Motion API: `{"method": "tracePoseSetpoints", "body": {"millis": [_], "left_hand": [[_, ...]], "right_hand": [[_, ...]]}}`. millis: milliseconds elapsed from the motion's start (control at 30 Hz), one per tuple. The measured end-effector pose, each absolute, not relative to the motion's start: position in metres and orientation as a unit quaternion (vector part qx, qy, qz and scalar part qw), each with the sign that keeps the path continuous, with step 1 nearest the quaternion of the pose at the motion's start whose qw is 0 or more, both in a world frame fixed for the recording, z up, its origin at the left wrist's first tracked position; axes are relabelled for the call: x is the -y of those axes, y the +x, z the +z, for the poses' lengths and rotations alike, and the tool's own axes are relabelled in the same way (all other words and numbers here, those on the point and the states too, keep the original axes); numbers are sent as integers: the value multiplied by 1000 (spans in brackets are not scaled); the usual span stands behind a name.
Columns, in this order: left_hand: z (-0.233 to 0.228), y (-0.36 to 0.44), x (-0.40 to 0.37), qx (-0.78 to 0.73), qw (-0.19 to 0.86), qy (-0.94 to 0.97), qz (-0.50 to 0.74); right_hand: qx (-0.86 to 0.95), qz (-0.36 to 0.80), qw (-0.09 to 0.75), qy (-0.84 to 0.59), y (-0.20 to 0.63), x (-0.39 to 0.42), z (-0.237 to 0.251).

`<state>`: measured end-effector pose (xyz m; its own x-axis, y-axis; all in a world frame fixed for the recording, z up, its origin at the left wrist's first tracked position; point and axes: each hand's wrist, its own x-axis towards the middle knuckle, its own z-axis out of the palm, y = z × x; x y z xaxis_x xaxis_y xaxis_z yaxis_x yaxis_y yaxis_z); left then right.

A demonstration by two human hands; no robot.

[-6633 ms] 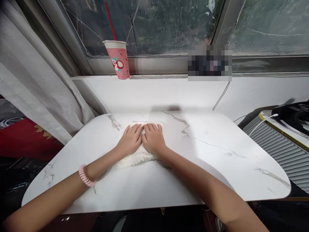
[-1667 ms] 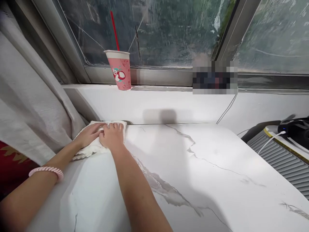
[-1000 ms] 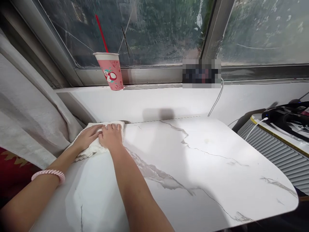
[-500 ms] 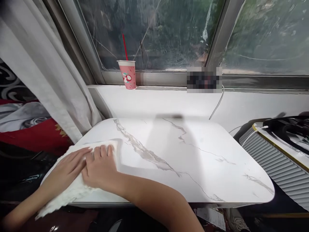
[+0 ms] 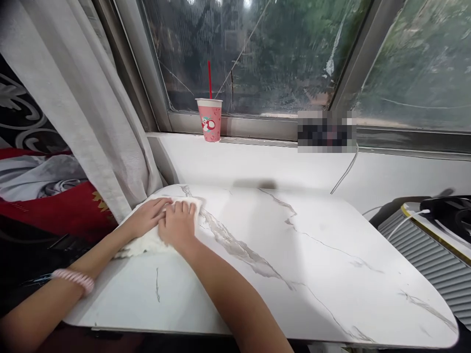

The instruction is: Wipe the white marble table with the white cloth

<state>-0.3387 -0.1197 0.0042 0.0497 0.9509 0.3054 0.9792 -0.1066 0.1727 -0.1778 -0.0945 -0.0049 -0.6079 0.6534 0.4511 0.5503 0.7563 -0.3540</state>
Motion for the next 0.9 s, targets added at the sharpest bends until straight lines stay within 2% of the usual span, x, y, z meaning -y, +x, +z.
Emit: {"method": "tracePoseSetpoints", "body": {"millis": [167, 433, 900], "left_hand": [[11, -358, 61, 662, 16, -728, -178], [5, -371, 25, 694, 23, -690, -206], [8, -342, 64, 689, 33, -696, -201]], "right_hand": [[873, 77, 301, -375, -205, 46, -7], [881, 87, 291, -364, -217, 5, -4], [885, 52, 294, -357, -189, 39, -9]]}}
